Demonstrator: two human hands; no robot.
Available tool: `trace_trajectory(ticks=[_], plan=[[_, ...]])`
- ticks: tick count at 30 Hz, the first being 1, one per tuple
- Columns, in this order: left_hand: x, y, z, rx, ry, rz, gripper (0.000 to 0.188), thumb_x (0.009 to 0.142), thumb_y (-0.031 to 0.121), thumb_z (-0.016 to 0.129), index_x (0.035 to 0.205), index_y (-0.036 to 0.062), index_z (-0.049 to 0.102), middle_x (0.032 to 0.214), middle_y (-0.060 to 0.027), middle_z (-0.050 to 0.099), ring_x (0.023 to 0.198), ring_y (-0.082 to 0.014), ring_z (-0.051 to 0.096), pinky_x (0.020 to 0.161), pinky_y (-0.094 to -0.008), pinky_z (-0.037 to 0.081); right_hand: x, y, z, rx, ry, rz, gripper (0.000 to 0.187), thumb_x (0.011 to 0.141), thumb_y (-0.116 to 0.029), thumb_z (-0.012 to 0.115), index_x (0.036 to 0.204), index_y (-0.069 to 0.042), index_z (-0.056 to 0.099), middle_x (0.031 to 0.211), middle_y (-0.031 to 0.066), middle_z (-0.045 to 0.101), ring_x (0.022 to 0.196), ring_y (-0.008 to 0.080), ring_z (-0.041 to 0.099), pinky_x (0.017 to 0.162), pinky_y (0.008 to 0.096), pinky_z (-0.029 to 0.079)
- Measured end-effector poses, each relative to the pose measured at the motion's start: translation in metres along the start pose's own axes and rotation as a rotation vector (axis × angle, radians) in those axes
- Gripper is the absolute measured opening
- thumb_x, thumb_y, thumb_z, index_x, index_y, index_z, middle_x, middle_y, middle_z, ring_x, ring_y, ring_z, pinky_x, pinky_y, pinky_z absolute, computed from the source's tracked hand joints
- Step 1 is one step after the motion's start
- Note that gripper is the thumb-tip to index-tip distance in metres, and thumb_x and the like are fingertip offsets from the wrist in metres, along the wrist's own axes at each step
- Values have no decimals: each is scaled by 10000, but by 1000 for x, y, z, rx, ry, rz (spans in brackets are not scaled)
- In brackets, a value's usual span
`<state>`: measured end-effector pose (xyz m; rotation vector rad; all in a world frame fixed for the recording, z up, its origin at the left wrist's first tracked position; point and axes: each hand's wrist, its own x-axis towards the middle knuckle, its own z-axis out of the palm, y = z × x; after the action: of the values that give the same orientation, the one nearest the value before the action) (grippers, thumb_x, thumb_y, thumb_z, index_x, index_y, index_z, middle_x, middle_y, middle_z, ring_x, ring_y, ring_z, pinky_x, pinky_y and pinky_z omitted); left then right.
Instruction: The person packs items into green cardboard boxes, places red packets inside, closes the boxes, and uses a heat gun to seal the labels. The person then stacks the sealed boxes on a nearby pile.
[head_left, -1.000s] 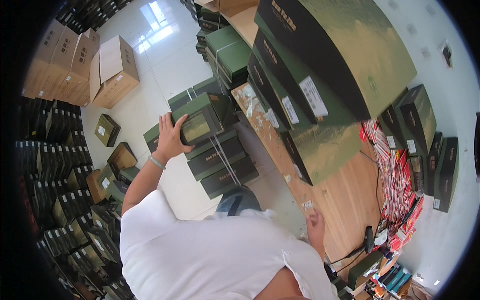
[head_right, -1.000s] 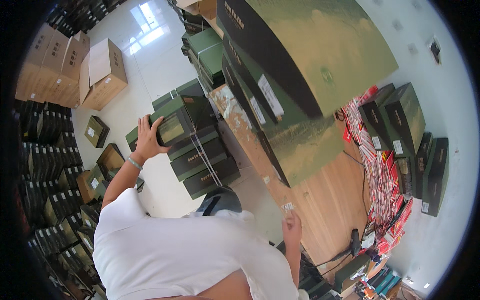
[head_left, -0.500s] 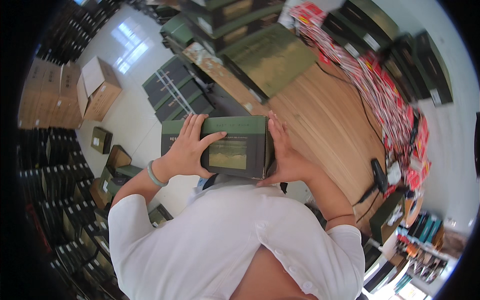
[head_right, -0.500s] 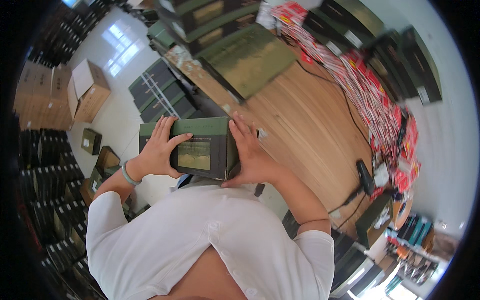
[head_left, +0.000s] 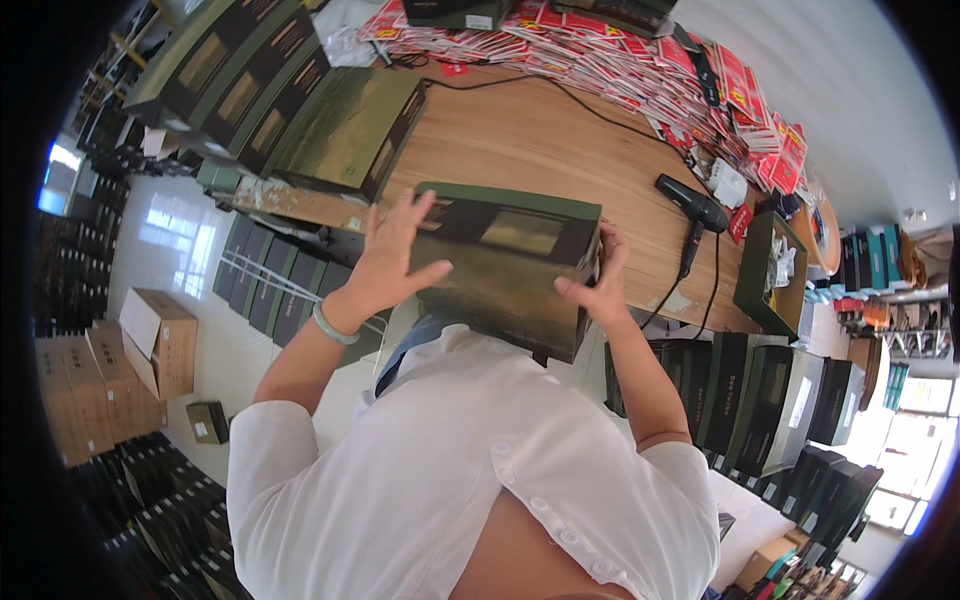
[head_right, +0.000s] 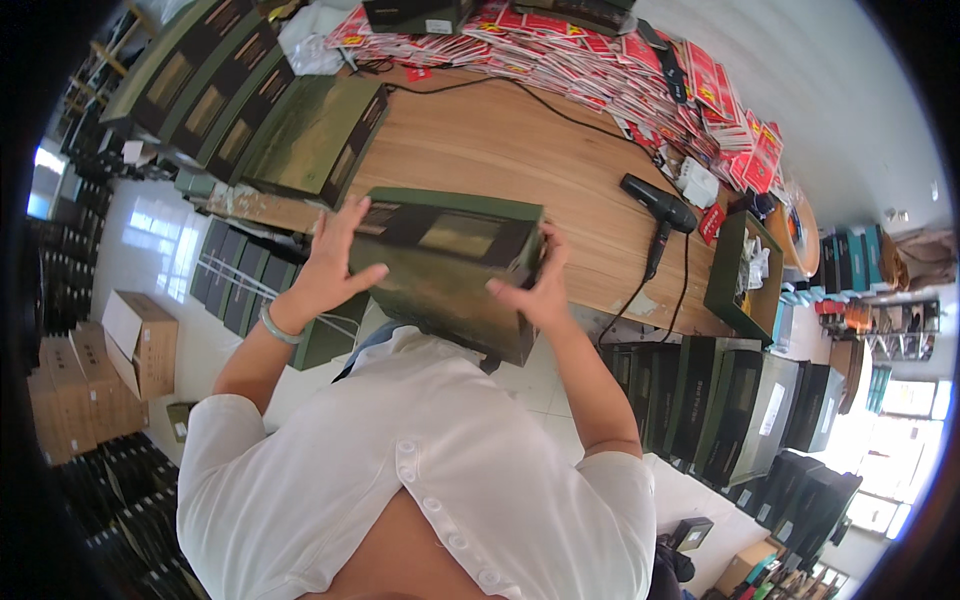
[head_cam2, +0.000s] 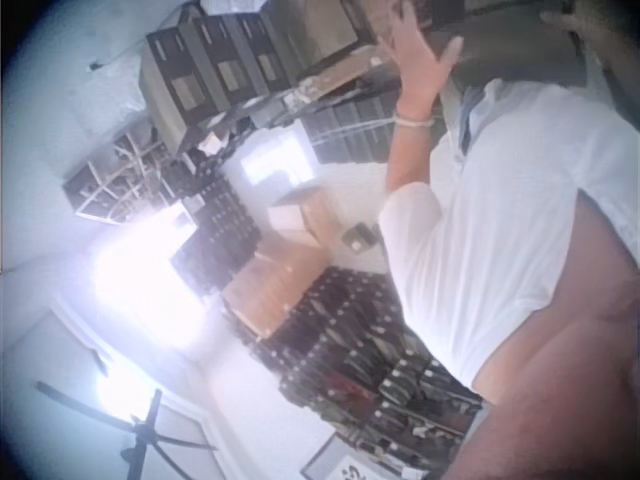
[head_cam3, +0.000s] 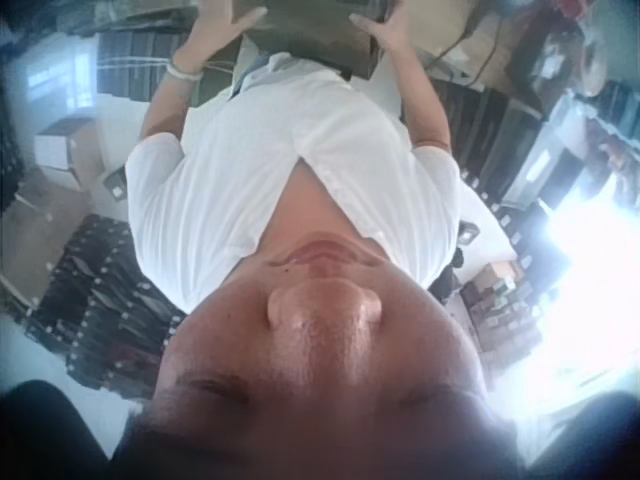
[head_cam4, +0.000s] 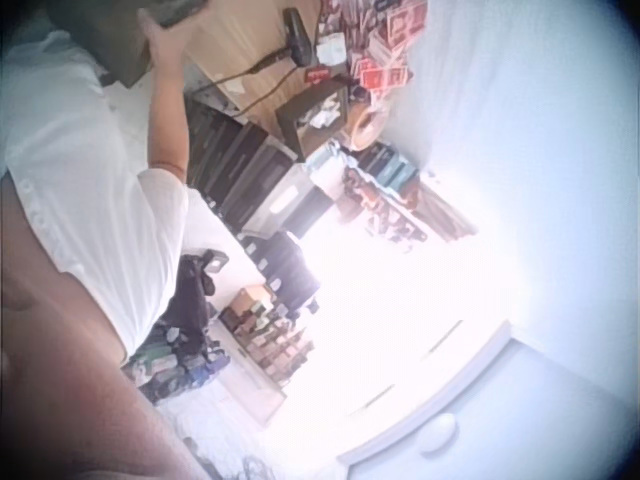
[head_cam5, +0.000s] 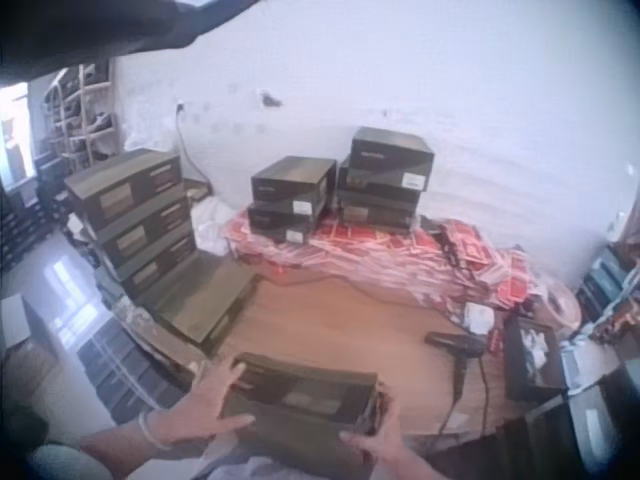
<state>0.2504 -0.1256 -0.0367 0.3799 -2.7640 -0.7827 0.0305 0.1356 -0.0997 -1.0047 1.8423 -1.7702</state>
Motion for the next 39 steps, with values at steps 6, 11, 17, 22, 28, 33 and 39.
trace_trajectory(ticks=[6, 11, 17, 22, 28, 33, 39], plan=[[-1, -163, 122, -505, 294, -519, 666, 974, 463, 504, 1430, -5, 374, 1424, -181, 446, 1342, -314, 387, 1116, -418, 277, 38, 69, -44, 519, 291, 494, 889, 790, -346, 766, 1438, -61, 230, 1386, 180, 406, 1257, 298, 438, 1027, 403, 397], [12, -189, 161, -1094, -146, -821, 692, 995, 579, 359, 1409, 31, 446, 1388, -101, 507, 1319, -258, 408, 1107, -352, 296, 48, 159, -62, 337, 298, 822, 707, 939, -589, 476, 1404, -58, 433, 1373, 153, 501, 1239, 276, 484, 1039, 390, 398], [26, -217, 190, -1012, -390, -682, 711, 1006, 587, 276, 1481, 64, 354, 1476, -120, 427, 1353, -250, 377, 1105, -375, 295, -43, 217, -38, 543, 320, 799, 879, 929, -737, 253, 1490, -64, 324, 1500, 121, 392, 1339, 281, 403, 1097, 410, 332], [54, -235, 184, -739, -464, -799, 729, 998, 584, 289, 1478, 39, 360, 1446, -124, 461, 1303, -250, 432, 1082, -332, 325, -83, 187, 5, 240, 342, 831, 880, 846, -768, 457, 1467, -150, 372, 1435, 128, 442, 1292, 316, 439, 1029, 508, 391], [82, -240, 130, -1460, -350, -915, 624, 957, 618, 336, 1209, 91, 558, 1215, -81, 584, 1108, -249, 523, 1007, -413, 364, -29, 161, 5, 685, 416, 848, 712, 906, -616, 502, 1433, -144, 424, 1427, 105, 469, 1278, 303, 456, 1025, 513, 396], [78, -211, 71, -1679, -335, -723, 709, 955, 626, 317, 1460, 131, 367, 1471, -118, 423, 1378, -328, 351, 1104, -560, 251, 17, 104, 0, 746, 409, 856, 576, 903, -501, 579, 1336, -124, 535, 1379, 89, 527, 1246, 272, 497, 994, 489, 443], [63, -219, 76, -943, -110, -430, 574, 937, 252, 511, 1416, -11, 336, 1263, -253, 556, 1175, -389, 537, 944, -437, 452, 53, -7, 8, 676, 358, 742, 425, 918, -310, 608, 1242, -37, 570, 1186, 74, 634, 1092, 260, 606, 912, 425, 516]])
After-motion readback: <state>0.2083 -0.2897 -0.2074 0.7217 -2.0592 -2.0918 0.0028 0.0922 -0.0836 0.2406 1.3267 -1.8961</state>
